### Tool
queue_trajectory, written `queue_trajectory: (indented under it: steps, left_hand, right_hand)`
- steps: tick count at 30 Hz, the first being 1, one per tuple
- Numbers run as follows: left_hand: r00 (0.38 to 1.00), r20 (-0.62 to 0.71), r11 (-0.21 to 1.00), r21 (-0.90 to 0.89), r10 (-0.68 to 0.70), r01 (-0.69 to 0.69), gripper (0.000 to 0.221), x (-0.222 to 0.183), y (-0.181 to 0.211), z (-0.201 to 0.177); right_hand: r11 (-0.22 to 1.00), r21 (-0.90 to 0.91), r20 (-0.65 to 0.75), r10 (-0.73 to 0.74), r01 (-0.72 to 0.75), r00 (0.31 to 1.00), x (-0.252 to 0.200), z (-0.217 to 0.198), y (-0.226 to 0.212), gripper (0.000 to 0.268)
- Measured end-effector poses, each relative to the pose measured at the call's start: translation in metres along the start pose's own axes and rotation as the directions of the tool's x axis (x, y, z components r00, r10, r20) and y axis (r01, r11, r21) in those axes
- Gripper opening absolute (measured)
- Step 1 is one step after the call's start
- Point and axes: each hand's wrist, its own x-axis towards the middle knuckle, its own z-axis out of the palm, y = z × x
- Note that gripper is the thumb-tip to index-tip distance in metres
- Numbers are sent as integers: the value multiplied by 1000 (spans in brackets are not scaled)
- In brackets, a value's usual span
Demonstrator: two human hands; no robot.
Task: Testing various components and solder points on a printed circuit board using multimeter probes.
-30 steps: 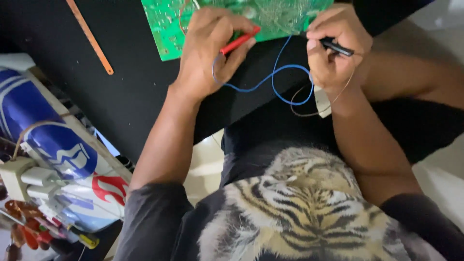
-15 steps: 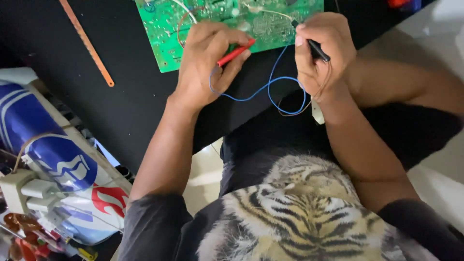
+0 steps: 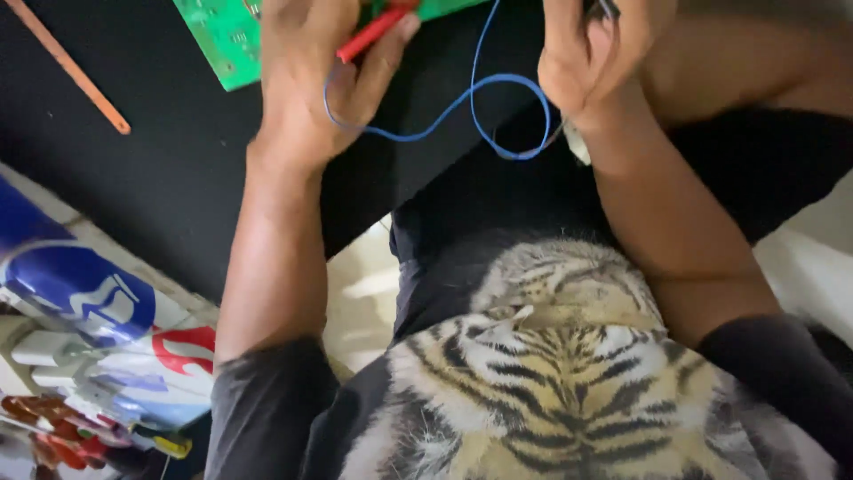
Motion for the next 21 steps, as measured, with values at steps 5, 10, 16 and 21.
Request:
queue_trajectory:
  steps: [5,10,16,21]
  left_hand:
    - [1000,5,994,-102,29,-28,24,5,3,-5]
    - [999,-7,988,-150,44,-44,24,13,6,-8]
    - [999,19,984,-173,37,-33,25,11,7,-8]
    - [999,22,990,-137,-28,31,21,13,9,-8]
  right_hand:
    - [995,-104,-53,-17,11,998,9,-4,-10,4]
    - [936,312,-105,205,-163,973,4,0,-4,14]
    - [803,547,-31,304,-238,952,-6,1,0,27]
    - [870,443,15,235,-217,972,19,-4,-19,20]
